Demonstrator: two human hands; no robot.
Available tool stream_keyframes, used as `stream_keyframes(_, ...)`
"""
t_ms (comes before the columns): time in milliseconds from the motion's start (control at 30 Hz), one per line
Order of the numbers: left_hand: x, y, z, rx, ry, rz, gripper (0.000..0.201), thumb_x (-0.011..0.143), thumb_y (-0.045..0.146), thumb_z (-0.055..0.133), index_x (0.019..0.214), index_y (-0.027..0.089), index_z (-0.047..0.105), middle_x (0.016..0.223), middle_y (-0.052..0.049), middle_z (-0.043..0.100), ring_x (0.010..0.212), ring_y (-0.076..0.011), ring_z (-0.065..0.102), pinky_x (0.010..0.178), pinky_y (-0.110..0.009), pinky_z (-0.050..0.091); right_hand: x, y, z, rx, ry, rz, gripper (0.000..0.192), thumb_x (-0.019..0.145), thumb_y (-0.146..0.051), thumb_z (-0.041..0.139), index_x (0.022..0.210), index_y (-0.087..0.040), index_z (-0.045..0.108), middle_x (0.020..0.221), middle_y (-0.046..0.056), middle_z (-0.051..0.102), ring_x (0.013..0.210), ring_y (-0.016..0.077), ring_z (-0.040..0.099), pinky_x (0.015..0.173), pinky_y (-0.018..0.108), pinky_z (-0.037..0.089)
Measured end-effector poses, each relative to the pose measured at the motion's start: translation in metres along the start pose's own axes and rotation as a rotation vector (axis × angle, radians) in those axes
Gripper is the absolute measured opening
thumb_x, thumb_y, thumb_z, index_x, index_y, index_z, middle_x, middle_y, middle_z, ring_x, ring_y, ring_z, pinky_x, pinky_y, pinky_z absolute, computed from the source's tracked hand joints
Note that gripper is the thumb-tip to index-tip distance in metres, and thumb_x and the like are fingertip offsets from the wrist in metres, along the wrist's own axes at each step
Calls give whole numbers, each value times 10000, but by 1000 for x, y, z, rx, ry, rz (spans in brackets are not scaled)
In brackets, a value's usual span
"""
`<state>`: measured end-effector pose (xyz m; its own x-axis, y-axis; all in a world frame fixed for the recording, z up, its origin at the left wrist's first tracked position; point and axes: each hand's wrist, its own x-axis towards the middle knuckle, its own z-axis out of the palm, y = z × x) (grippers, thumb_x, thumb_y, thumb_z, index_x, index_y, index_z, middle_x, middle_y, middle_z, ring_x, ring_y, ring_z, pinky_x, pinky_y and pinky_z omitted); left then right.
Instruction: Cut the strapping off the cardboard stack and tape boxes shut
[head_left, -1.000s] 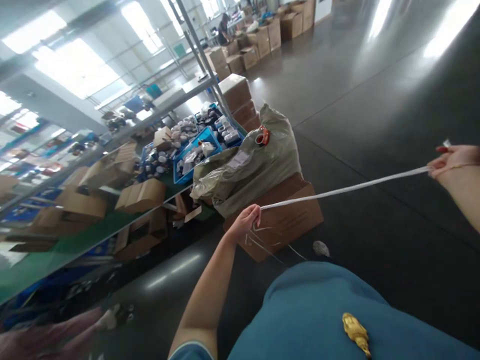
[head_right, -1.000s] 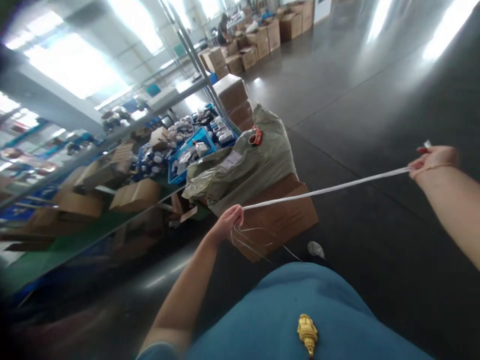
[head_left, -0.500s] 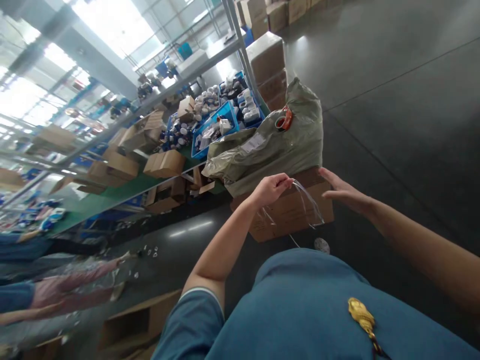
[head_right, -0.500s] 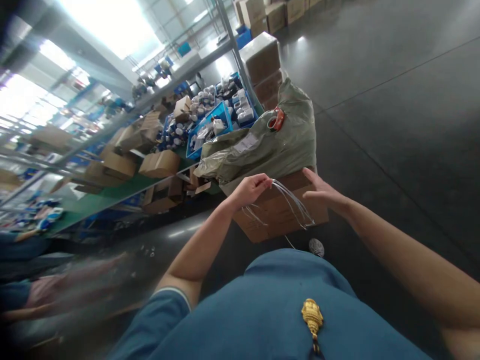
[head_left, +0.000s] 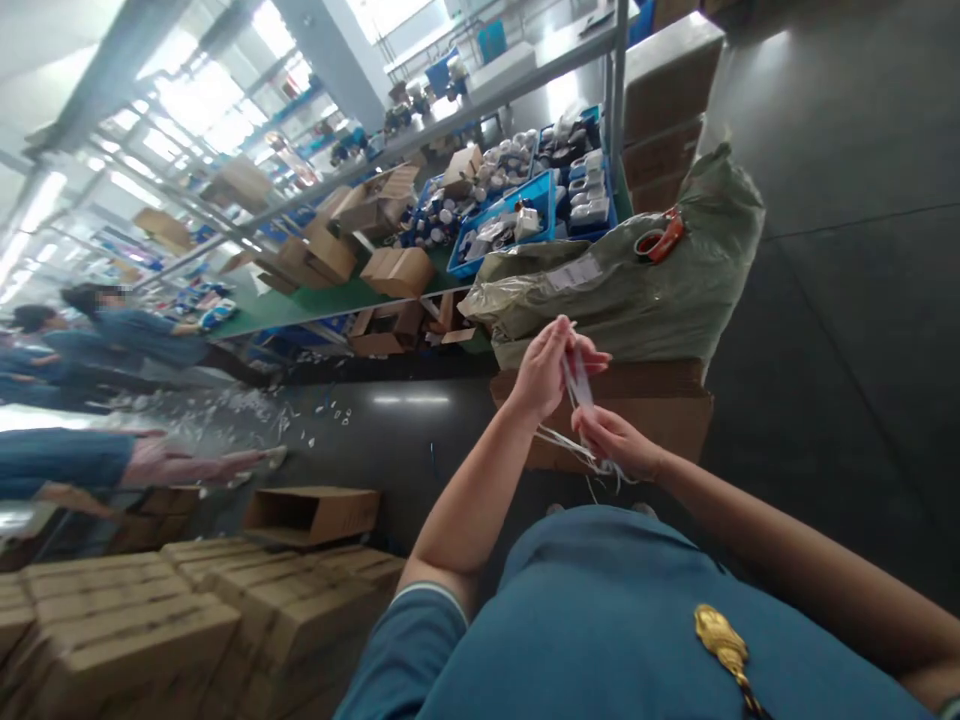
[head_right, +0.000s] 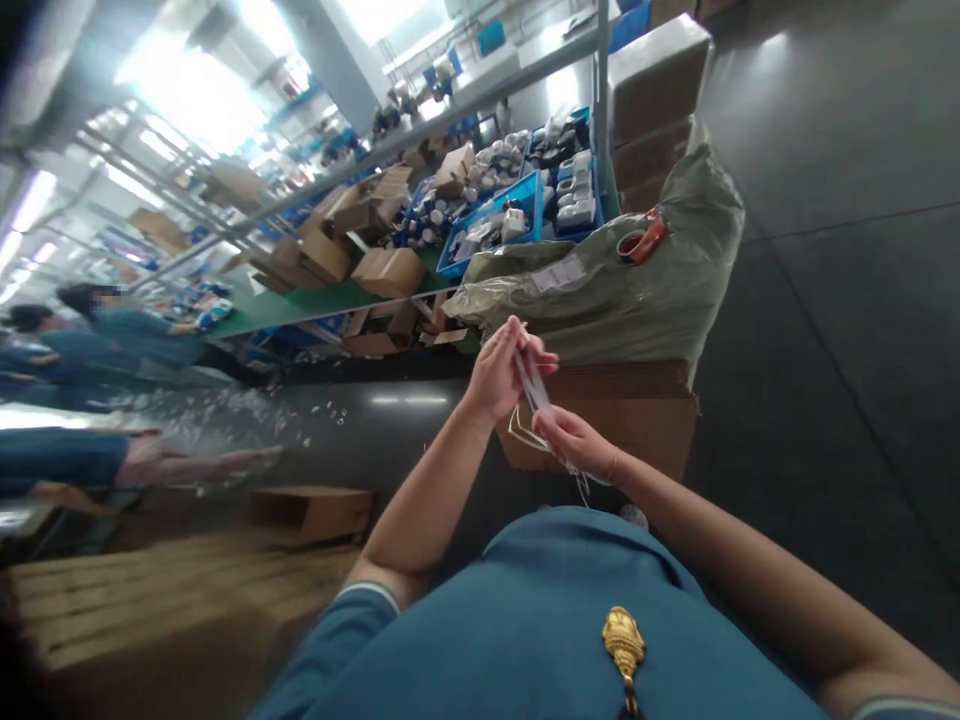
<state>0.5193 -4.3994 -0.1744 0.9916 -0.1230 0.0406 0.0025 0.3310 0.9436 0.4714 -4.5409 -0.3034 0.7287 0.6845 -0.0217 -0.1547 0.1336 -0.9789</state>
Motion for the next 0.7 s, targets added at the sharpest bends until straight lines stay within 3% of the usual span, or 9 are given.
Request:
stream_keyframes(67, -5, 16, -32, -190, 196, 29, 403, 961, 515, 543, 768, 202, 378, 645, 66, 385, 459, -37, 387, 453, -151, 340, -15, 8, 2, 3, -51, 35, 433, 991, -603, 398, 941, -189, 515, 652, -49, 322, 554, 93, 266, 496, 240, 235)
stream_keyframes(167, -18, 37, -99, -275, 523, 95, 370, 1011, 396, 480, 732, 202, 335, 611, 76, 276, 409, -35, 228, 383, -154, 204, -32, 16, -7, -61, -48, 73, 417, 997, -585, 386, 926, -197, 521, 732, -17, 380, 623, 114, 315, 555, 260, 296)
stream_keyframes(267, -43, 34, -164, -172, 887, -34, 347, 1045, 434, 327, 802, 207, 429, 682, 34, 450, 507, -46, 431, 489, -135, 367, -33, 16, -19, -285, -56, 85, 401, 996, -568, 392, 905, -206, 536, 794, 6, 447, 715, 143, 397, 673, 285, 374)
stream_keyframes(333, -67, 15, -187, -123, 1021, -205, 414, 1031, 528, 246, 949, 216, 504, 888, -39, 597, 748, -90, 608, 648, -181, 481, -22, 17, -20, -445, -4, 88, 416, 999, -573, 366, 893, -208, 535, 793, 7, 463, 742, 154, 426, 714, 292, 383)
stream_keyframes(367, -80, 0, -190, -124, 1039, -306, 476, 1017, 571, 215, 1034, 206, 520, 1006, -90, 622, 883, -137, 644, 718, -232, 511, -14, 18, -18, -506, 49, 90, 428, 1001, -581, 345, 895, -210, 530, 784, 5, 467, 738, 157, 432, 714, 294, 382)
stream_keyframes(433, -104, -35, -177, -148, 1019, -521, 610, 984, 639, 211, 1150, 145, 528, 1151, -196, 609, 1051, -241, 641, 798, -342, 528, 5, 22, -8, -591, 150, 89, 442, 1003, -590, 303, 911, -214, 517, 764, 3, 476, 714, 162, 440, 701, 298, 380)
stream_keyframes(533, -129, -89, -132, -205, 845, -675, 638, 944, 662, 377, 1077, 87, 617, 1140, -235, 644, 1064, -280, 656, 888, -377, 519, 30, 31, 19, -676, 104, 67, 417, 1009, -555, 292, 928, -214, 519, 776, 12, 539, 715, 167, 489, 709, 296, 394)
stream_keyframes(600, -134, -115, -105, -247, 640, -566, 600, 936, 663, 413, 1030, 125, 661, 1078, -179, 687, 1011, -238, 676, 904, -341, 519, 39, 39, 41, -743, -31, 58, 378, 1000, -510, 343, 930, -205, 556, 847, 40, 620, 762, 177, 557, 741, 297, 414)
stream_keyframes(700, -134, -128, -96, -161, 643, -300, 413, 924, 575, 506, 862, 177, 593, 843, -68, 654, 858, -178, 673, 837, -287, 523, 40, 48, 68, -863, -196, 75, 372, 997, -463, 353, 1035, -195, 609, 1014, 101, 681, 860, 212, 626, 783, 313, 430)
